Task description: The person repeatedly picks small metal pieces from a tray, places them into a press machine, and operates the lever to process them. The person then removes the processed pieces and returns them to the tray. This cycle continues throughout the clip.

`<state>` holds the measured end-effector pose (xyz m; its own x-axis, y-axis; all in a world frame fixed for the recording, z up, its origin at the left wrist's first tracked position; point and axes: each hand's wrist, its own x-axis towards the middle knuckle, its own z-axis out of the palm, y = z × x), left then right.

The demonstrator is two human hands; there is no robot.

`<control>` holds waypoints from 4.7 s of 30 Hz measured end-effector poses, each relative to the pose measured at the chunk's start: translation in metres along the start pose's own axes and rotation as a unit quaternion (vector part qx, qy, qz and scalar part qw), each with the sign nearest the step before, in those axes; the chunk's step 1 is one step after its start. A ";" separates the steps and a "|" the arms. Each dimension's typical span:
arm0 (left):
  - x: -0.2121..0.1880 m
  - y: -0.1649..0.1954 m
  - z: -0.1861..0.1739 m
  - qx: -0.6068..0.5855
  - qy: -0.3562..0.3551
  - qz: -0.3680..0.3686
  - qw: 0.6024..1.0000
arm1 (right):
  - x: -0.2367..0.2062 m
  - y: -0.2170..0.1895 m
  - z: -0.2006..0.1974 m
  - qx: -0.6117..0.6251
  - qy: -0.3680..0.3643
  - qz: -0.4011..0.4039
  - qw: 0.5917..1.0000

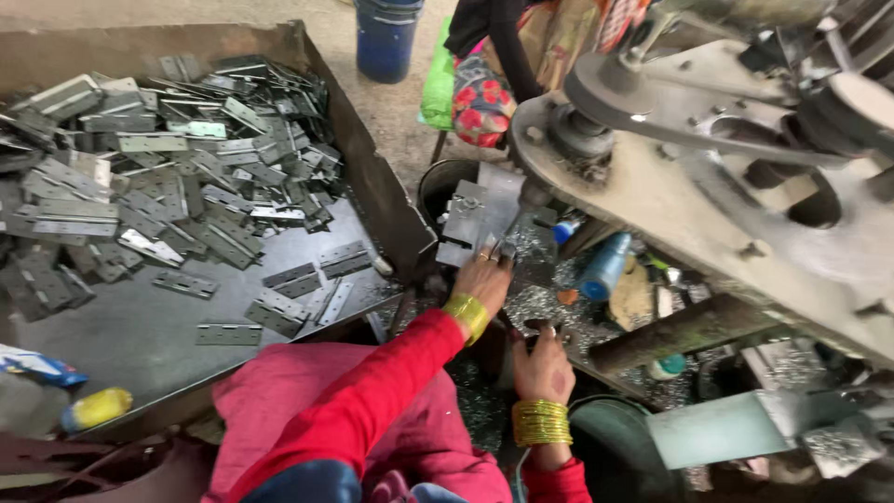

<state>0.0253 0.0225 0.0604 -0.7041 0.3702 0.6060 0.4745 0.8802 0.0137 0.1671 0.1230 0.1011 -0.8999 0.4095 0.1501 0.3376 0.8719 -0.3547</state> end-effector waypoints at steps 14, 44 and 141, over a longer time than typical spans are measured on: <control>0.018 -0.004 0.013 0.053 -0.189 -0.029 0.980 | 0.002 0.051 0.062 -0.105 -0.070 -0.033 0.992; 0.033 -0.022 0.037 0.032 -0.117 -0.096 0.988 | -0.038 0.099 0.128 0.051 -0.166 0.094 0.980; 0.011 -0.011 -0.012 0.068 -0.266 -0.021 0.961 | -0.045 0.074 0.106 -0.023 -0.162 0.092 0.982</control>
<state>0.0187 0.0138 0.0769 -0.9084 0.4020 0.1151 0.3924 0.9146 -0.0974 0.2035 0.1401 -0.0302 -0.8608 0.4605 -0.2166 0.5078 0.8060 -0.3043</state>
